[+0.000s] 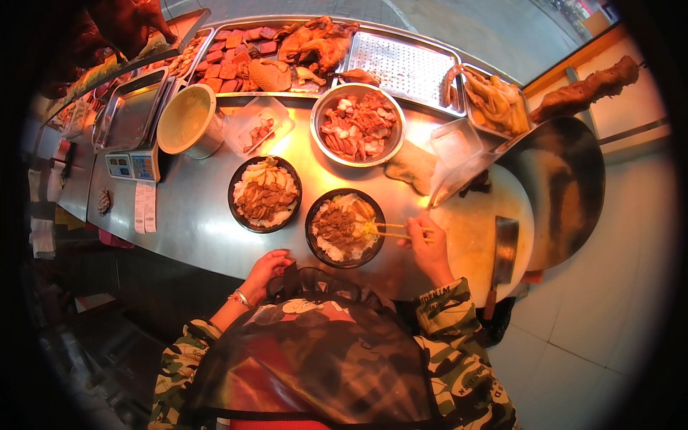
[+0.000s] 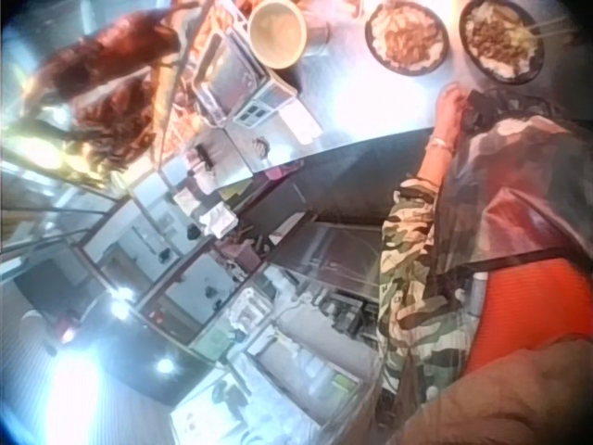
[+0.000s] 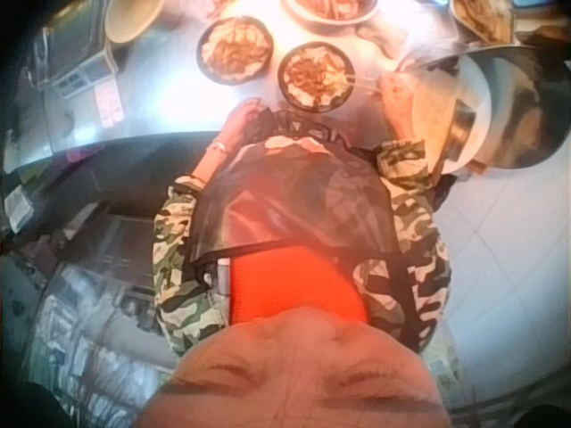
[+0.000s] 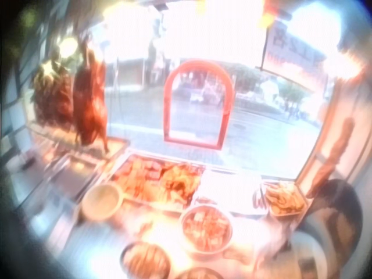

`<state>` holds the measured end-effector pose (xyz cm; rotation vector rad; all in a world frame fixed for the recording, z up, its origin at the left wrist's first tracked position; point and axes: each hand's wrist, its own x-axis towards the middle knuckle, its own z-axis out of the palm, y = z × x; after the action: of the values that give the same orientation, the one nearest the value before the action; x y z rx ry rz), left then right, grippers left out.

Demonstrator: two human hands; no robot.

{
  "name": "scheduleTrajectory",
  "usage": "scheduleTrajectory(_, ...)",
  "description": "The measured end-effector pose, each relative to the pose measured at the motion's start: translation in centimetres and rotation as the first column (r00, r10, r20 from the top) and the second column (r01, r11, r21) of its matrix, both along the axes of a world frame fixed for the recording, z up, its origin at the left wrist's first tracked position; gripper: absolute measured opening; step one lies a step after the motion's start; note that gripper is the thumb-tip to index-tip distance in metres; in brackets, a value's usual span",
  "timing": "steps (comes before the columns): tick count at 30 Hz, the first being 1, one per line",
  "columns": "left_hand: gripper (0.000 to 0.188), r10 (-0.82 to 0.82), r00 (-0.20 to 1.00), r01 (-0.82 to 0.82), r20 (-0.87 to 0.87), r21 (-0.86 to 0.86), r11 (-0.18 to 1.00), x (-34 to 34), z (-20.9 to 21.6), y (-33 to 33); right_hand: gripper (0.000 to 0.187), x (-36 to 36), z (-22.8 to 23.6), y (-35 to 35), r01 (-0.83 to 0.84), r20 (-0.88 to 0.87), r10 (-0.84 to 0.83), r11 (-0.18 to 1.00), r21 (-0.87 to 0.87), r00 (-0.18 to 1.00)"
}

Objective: The person retrieves two bowls of rice from a microwave, places them on the counter, and uses chopsticks to add cooked meat and vegetables to each bowl. The person then hands one completed bowl to a delivery driver.

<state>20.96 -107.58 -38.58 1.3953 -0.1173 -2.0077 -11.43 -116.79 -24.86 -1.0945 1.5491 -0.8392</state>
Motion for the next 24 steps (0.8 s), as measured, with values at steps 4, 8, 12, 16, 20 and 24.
scheduleTrajectory(4, 0.02, 0.003, 1.0, -0.002, -0.008, 0.01, 1.0, -0.1, -0.2, 0.0, 0.023, -0.2, -0.7, 0.4, -0.002, 0.012, 0.003, 0.999, -0.036, 1.0)
scheduleTrajectory(8, 0.02, 0.007, 1.0, -0.007, -0.005, 0.001, 1.0, 0.1, -0.3, 0.1, 0.025, -1.4, -1.0, 0.5, 0.164, 0.09, -0.163, 0.986, -0.005, 0.983)
scheduleTrajectory(12, 0.021, 0.012, 1.0, -0.012, -0.014, 0.004, 1.0, 0.0, -0.4, 0.2, 0.026, -3.7, -0.9, 0.7, 0.339, 0.232, -0.347, 0.938, 0.074, 0.909)
scheduleTrajectory(16, 0.021, 0.009, 1.0, -0.009, -0.024, 0.023, 1.0, 0.0, -0.4, 0.1, 0.027, -4.4, -0.6, 0.7, 0.366, 0.308, -0.391, 0.921, 0.135, 0.868)
scheduleTrajectory(20, 0.021, 0.04, 0.998, -0.039, -0.038, 0.023, 0.999, 0.1, -0.4, 0.4, 0.028, -2.5, 1.0, -0.8, 0.297, 0.344, -0.321, 0.947, 0.124, 0.882)
scheduleTrajectory(24, 0.021, 0.044, 0.998, -0.043, -0.039, 0.029, 0.999, 0.2, -0.7, 0.6, 0.03, 2.1, 3.3, -3.7, 0.159, 0.349, -0.167, 0.986, 0.053, 0.922)
